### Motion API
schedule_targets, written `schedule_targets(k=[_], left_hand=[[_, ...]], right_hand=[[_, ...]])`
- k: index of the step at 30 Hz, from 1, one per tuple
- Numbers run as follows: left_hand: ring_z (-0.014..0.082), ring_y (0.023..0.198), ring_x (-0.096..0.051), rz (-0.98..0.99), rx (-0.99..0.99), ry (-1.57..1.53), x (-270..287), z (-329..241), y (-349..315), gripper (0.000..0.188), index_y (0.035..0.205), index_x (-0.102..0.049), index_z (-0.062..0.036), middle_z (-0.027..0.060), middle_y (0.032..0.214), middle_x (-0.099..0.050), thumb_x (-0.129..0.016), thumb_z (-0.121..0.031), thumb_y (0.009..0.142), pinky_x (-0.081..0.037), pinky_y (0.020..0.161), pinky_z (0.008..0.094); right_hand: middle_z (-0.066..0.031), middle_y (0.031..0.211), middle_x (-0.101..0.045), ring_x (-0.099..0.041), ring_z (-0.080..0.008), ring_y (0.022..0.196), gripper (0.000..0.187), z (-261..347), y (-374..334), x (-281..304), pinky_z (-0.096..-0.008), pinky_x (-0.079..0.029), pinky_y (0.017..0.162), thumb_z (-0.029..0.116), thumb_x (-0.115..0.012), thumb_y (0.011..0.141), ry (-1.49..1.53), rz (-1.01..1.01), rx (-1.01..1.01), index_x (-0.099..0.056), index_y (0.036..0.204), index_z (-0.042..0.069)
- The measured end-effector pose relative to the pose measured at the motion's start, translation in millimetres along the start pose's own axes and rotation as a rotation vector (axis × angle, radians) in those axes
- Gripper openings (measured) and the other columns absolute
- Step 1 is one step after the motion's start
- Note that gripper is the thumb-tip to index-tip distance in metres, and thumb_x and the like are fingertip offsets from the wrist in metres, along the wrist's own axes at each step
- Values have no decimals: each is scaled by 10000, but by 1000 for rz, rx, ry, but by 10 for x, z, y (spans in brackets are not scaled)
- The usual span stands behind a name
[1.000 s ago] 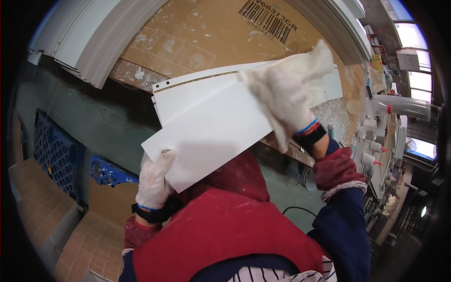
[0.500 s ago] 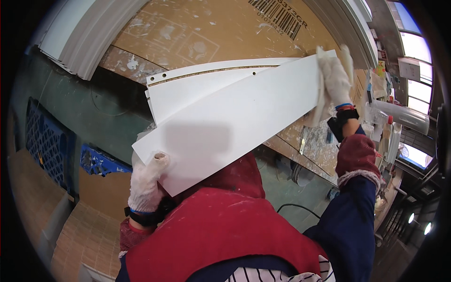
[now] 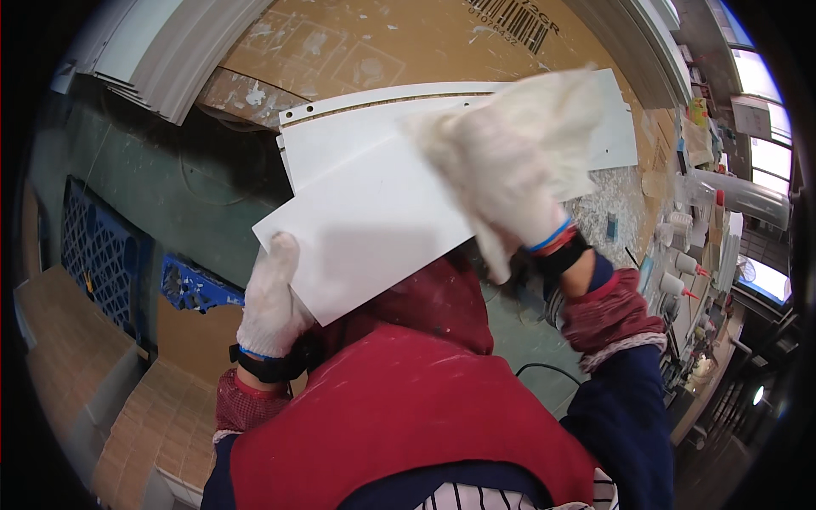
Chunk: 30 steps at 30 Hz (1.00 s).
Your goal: The person wipes the surface of white rectangular panels with a cloth. They handle the panels one at a time, wiping them thoroughly and then placing them back onto a stack on the workbench.
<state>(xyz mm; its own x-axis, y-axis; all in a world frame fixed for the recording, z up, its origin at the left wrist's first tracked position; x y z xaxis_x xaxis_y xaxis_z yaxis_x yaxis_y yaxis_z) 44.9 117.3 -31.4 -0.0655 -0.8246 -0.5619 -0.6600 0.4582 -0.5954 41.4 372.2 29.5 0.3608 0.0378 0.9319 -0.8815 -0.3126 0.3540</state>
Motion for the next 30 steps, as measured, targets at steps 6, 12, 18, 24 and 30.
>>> schedule_targets(k=[6, 12, 18, 24, 30], left_hand=[[307, 1297, -427, 263, 96, -389, -118, -60, -10, 962, 1463, -262, 0, 179, 1449, -387, -265, -764, 879, -357, 1079, 429], [264, 1286, -455, 447, 53, -447, 30, -24, 31, 793, 1415, -388, -34, 172, 1387, -477, -316, -662, 937, -235, 1124, 545], [200, 1212, -500, 59, -881, 2072, 73, -121, -43, 409, 1252, -575, -80, 75, 1255, -595, -425, -334, 968, 11, 1104, 651], [215, 1234, -478, 73, -746, 1851, 140, -93, -50, 503, 1336, -465, -68, 85, 1286, -556, -394, -407, 973, -138, 1117, 556], [255, 1267, -445, -24, -597, 1121, 282, -7, -31, 651, 1390, -388, -56, 121, 1345, -496, -335, -538, 956, -231, 1103, 507]], right_hand=[[-84, 907, -572, -594, -269, 801, 183, 1531, 409, -24, -374, -487, 644, 174, -597, 755, 882, 398, 262, -601, 909, 74], [-152, 1156, -606, -561, -277, 1095, 306, 584, -41, 56, -382, -443, 942, 206, -567, 913, 1031, 261, -204, -580, 1180, 56], [-235, 1231, -575, -570, -347, 1136, 445, -991, -449, 238, -403, -458, 961, 312, -528, 959, 47, 149, -695, -528, 1278, 2], [-182, 1160, -614, -650, -311, 964, 359, 237, -130, -92, -374, -535, 829, 160, -563, 918, 282, 35, -75, -560, 1235, -9], [-87, 854, -550, -615, -201, 652, 180, 1691, 367, -23, -309, -464, 500, 127, -606, 736, 424, 287, 28, -565, 907, 86]])
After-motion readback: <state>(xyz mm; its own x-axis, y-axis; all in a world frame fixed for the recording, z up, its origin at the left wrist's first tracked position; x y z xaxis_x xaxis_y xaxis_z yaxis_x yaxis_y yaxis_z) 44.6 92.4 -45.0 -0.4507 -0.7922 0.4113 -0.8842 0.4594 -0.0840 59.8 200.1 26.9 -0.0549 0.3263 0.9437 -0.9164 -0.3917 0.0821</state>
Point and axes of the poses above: each hand's wrist, its own y-axis towards the middle knuckle, its own x-axis out of the back of the hand, z = x × y, the point moved 4 cm from there along y, towards the middle knuckle
